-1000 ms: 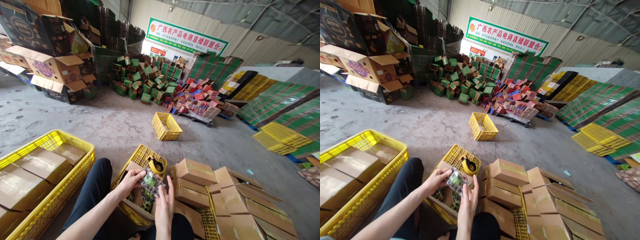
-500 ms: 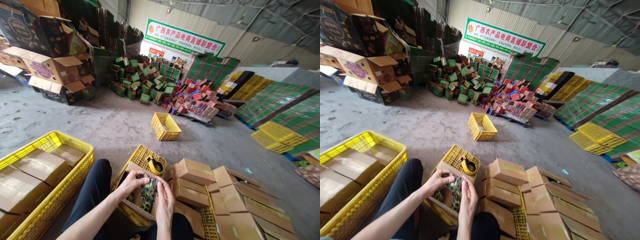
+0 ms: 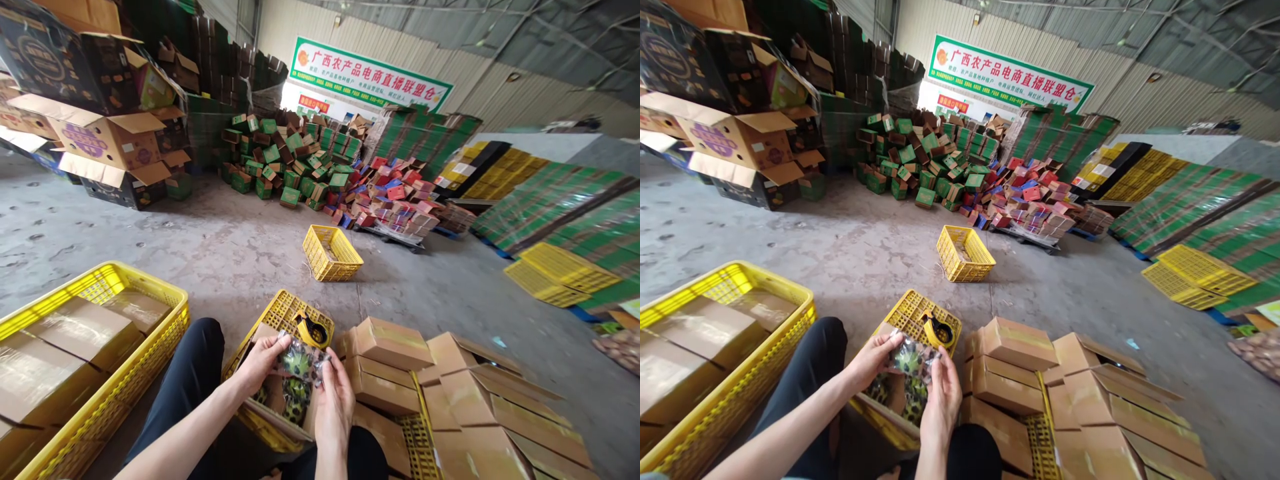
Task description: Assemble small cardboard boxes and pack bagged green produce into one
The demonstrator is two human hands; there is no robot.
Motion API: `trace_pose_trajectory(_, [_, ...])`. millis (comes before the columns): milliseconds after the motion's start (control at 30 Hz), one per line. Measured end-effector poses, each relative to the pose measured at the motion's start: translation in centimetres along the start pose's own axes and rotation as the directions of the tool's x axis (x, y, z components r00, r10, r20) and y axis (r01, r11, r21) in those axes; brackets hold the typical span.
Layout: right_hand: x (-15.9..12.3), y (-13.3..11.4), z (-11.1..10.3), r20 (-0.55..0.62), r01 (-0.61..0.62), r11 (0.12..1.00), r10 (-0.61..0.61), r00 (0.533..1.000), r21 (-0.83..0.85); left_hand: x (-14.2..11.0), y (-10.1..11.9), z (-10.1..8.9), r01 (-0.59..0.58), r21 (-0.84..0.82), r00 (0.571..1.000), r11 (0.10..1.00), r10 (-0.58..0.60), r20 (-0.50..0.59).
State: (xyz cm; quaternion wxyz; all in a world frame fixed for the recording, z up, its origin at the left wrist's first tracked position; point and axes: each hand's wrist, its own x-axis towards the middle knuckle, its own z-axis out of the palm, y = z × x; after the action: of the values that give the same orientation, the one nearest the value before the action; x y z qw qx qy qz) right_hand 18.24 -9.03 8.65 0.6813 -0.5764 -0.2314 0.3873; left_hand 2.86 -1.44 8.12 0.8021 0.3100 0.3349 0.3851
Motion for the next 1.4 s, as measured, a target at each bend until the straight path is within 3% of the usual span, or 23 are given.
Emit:
trace_pose_trajectory(167, [-0.2, 0.3, -0.2, 0.051, -0.085, 0.996, 0.086, 0.995, -0.024, 0.1, 0.2, -0.2, -0.003, 0.013, 1.000, 1.000, 0.003, 0.015])
trace_pose_trajectory(267, [0.0, 1.3, -0.4, 0.011, -0.080, 0.997, 0.080, 0.997, -0.013, 0.1, 0.1, -0.4, 0.014, -0.001, 0.999, 1.000, -0.014, 0.039])
trace_pose_trajectory(367, [0.2, 1.8, -0.9, -0.049, -0.048, 0.999, 0.047, 0.998, -0.015, 0.1, -0.3, -0.8, 0.041, -0.034, 0.999, 0.999, -0.041, -0.002])
trace_pose_trajectory(467, [0.1, 1.6, -1.2, -0.063, -0.023, 0.999, 0.020, 0.998, -0.042, 0.0, -0.6, -1.1, 0.137, -0.069, 0.988, 0.988, -0.141, -0.060])
trace_pose_trajectory(600, [-0.6, 0.9, -1.0, 0.060, 0.154, 0.973, -0.146, 0.988, -0.174, -0.1, -0.7, -1.2, 0.248, -0.141, 0.969, 0.958, -0.244, 0.045])
trace_pose_trajectory(667, [-0.9, 0.8, -0.9, 0.104, 0.244, 0.952, -0.228, 0.968, -0.187, -0.1, -0.8, -1.2, 0.219, -0.169, 0.975, 0.961, -0.211, 0.066])
trace_pose_trajectory(767, [-1.2, 0.7, -0.7, 0.125, 0.278, 0.945, -0.259, 0.958, -0.171, 0.2, -1.2, -1.4, 0.120, -0.199, 0.992, 0.973, -0.111, 0.057])
trace_pose_trajectory(867, [-1.2, 0.5, -0.8, 0.101, 0.212, 0.967, -0.199, 0.975, -0.139, 0.4, -1.5, -1.6, 0.056, -0.231, 0.998, 0.971, -0.051, 0.028])
trace_pose_trajectory(967, [-1.0, 0.6, -0.8, 0.008, 0.057, 0.996, -0.057, 0.998, -0.073, 0.5, -1.5, -1.6, -0.003, -0.234, 1.000, 0.972, 0.003, -0.001])
trace_pose_trajectory(1167, [-1.1, 1.9, -0.5, -0.018, -0.163, 0.986, 0.162, 0.987, -0.038, 0.5, -1.8, -1.7, -0.103, -0.218, 0.990, 0.970, 0.122, 0.076])
trace_pose_trajectory(1400, [0.1, 3.0, -1.6, 0.067, -0.153, 0.988, 0.154, 0.986, -0.013, 1.1, -3.0, -3.6, -0.055, 0.041, 0.997, 0.998, 0.053, 0.047])
